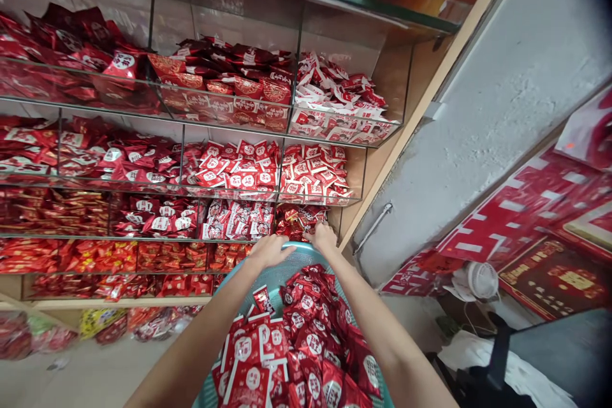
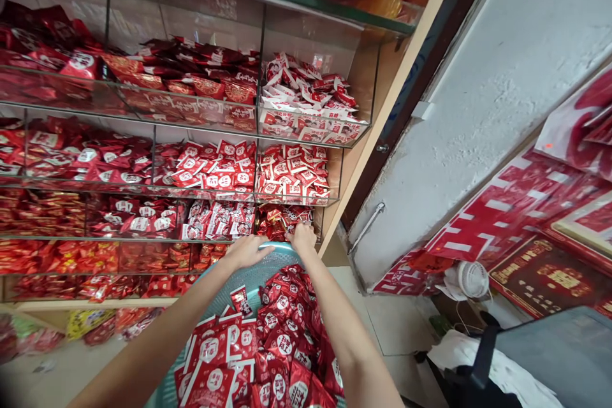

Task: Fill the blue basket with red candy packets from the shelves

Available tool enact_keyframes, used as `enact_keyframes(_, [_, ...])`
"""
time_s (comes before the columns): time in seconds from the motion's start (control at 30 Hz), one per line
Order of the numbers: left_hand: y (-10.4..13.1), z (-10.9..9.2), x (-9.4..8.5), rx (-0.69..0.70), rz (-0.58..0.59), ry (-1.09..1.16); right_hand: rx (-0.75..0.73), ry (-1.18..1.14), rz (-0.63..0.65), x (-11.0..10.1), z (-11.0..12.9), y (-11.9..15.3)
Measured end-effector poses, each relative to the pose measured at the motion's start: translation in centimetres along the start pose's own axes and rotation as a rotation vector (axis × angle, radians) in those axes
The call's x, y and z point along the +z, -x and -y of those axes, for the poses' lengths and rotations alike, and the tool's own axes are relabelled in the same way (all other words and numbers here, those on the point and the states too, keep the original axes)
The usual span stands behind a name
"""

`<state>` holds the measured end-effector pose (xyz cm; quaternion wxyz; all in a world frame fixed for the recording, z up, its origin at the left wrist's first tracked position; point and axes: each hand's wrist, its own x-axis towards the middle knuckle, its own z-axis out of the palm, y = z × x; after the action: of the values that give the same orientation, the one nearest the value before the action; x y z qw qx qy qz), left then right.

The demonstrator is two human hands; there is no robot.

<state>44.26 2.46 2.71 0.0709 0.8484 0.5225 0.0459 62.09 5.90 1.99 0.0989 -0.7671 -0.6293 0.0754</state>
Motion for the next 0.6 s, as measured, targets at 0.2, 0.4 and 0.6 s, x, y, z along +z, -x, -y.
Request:
enact_keyframes(0.2, [0.1, -0.4, -0.5, -0.032, 0.018, 0.009, 0.064, 0.040, 0.056, 0.7, 0.7, -0.8])
enact_keyframes(0.4, [0.1, -0.1, -0.2, -0.010, -0.007, 0.015, 0.056, 0.062, 0.094, -0.3, 0.2, -0.8])
enact_keyframes(0.6, [-0.2, 0.3, 0.4, -0.025, 0.002, 0.021, -0.004, 0.053, 0.129, -2.6, -1.0, -0.3])
